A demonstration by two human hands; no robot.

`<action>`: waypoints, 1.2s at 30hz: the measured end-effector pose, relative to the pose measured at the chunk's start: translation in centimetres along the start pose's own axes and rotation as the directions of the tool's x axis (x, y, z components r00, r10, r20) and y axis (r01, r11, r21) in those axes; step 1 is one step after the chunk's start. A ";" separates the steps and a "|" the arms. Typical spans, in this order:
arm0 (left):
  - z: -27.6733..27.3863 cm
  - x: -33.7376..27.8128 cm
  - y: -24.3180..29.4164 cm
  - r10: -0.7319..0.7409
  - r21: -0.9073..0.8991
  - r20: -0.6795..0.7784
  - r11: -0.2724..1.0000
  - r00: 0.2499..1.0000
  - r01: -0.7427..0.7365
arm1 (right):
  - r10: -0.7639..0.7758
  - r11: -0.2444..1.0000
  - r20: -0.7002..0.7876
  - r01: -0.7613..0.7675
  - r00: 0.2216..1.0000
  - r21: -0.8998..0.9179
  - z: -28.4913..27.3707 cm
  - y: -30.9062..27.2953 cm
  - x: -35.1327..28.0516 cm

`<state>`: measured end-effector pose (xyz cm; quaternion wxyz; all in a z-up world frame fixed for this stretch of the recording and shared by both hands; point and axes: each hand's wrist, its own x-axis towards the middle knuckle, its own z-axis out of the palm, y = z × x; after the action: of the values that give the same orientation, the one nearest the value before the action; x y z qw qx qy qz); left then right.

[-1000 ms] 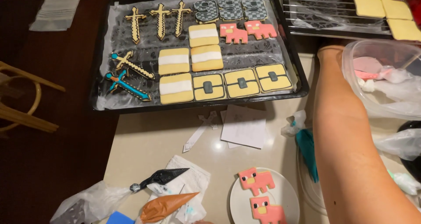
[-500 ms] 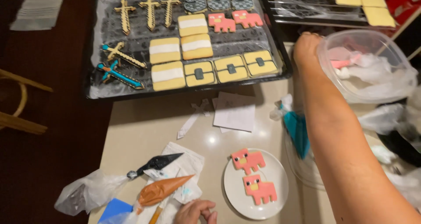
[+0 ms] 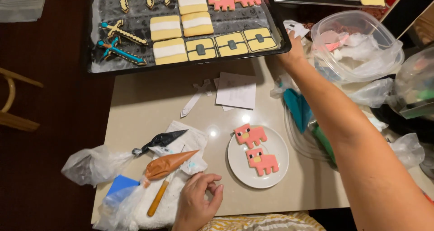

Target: Decorate Minecraft-themed character cookies using colored icing bags and a scribe tool.

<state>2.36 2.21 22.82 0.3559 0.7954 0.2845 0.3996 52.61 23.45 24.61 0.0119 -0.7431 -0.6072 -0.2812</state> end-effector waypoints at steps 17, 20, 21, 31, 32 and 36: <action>-0.3 0.1 0.9 -0.042 0.030 0.017 0.999 0.999 0.041 | -0.445 0.893 0.442 0.424 0.778 0.152 -9.0 -1.1 -4.5; -0.4 0.2 0.9 -0.067 0.032 0.021 0.997 0.998 0.066 | -0.582 0.779 0.226 0.455 0.781 0.431 -7.7 0.3 -3.5; -0.4 0.2 0.9 -0.062 0.030 0.022 0.998 0.998 0.061 | -0.456 0.814 0.378 0.206 0.806 0.543 -8.0 0.6 -3.4; -0.3 0.2 0.8 -0.073 0.024 0.016 0.997 0.997 0.072 | -0.129 0.842 0.092 0.059 0.987 0.536 -4.5 3.1 -3.8; -0.4 0.3 0.9 -0.073 0.026 0.015 0.997 0.997 0.073 | -0.130 0.841 0.091 0.061 0.987 0.538 -4.9 2.8 -3.9; -0.5 0.4 1.1 -0.056 0.019 0.023 0.998 0.998 0.055 | -0.191 0.883 -0.138 0.232 0.972 0.409 -6.3 1.6 -4.5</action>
<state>2.34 2.01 24.00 0.3628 0.7951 0.3061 0.3776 51.07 16.72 28.45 0.1699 -0.6381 -0.7297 -0.1773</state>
